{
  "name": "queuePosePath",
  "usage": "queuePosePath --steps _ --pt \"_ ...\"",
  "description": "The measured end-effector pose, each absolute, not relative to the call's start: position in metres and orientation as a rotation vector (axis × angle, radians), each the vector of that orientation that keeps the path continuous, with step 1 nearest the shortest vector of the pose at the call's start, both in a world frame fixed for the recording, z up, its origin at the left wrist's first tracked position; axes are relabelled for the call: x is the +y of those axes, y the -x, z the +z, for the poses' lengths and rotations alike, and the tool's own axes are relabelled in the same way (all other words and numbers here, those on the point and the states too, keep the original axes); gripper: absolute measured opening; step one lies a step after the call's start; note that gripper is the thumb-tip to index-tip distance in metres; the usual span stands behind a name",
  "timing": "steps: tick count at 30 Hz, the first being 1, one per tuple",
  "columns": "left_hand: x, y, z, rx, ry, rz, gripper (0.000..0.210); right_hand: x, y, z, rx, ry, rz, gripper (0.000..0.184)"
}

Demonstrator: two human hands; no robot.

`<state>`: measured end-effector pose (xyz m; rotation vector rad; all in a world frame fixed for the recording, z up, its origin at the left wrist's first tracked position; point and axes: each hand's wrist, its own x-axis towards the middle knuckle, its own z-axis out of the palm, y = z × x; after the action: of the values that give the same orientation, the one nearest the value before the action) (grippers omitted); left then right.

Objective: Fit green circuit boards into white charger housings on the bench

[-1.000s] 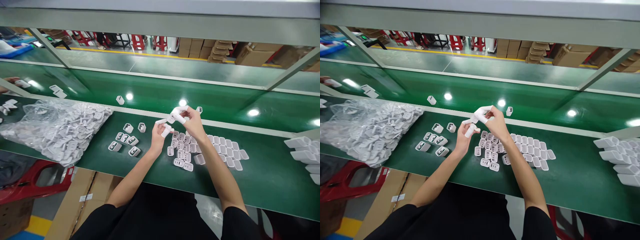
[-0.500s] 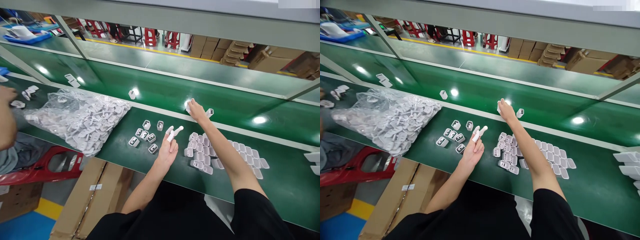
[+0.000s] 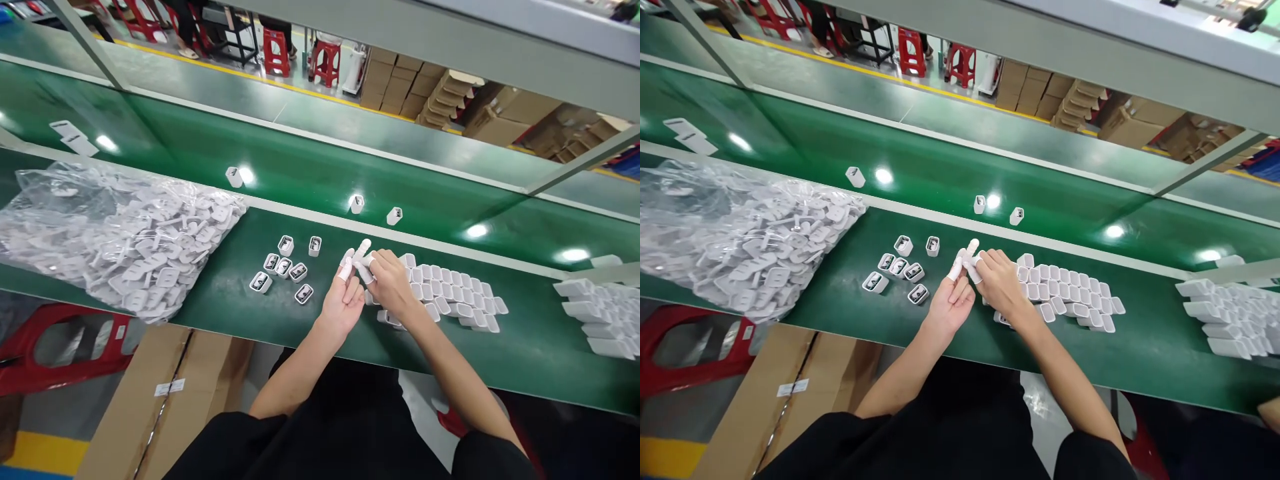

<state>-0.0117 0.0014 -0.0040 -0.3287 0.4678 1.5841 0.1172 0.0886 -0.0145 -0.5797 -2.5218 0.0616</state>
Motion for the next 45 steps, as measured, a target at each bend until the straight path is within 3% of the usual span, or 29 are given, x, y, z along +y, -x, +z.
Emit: queuePosePath --steps 7,13,16,19,23,28,34,39,45 --pt "-0.010 0.016 -0.004 0.449 0.320 1.483 0.026 0.076 -0.131 -0.001 -2.683 0.389 0.184 0.022" --pt "-0.039 0.021 -0.003 0.473 0.211 1.414 0.016 0.062 -0.156 0.017 -2.385 0.511 0.665 0.013" --pt "-0.050 0.022 -0.004 0.475 0.072 1.375 0.018 0.061 -0.161 0.028 -2.360 0.489 0.742 0.021" --pt "-0.054 0.019 -0.007 0.483 -0.018 1.333 0.027 0.058 -0.160 0.034 -2.476 0.421 0.653 0.023" --pt "-0.057 0.011 -0.010 0.500 -0.053 1.316 0.041 0.053 -0.163 0.030 -2.596 0.414 0.180 0.016" --pt "-0.065 0.000 -0.010 0.555 -0.240 1.241 0.051 0.051 -0.177 0.018 -2.680 0.359 -0.205 0.022" --pt "-0.068 -0.014 -0.011 0.578 -0.316 1.294 0.051 0.029 -0.185 0.007 -2.553 0.468 -0.085 0.015" --pt "-0.064 -0.030 -0.020 0.571 -0.104 1.449 0.052 -0.003 -0.175 -0.019 -2.246 0.739 0.144 0.020" --pt "-0.065 -0.039 -0.025 0.631 -0.089 1.495 0.044 -0.006 -0.168 -0.039 -2.177 0.686 0.159 0.021"
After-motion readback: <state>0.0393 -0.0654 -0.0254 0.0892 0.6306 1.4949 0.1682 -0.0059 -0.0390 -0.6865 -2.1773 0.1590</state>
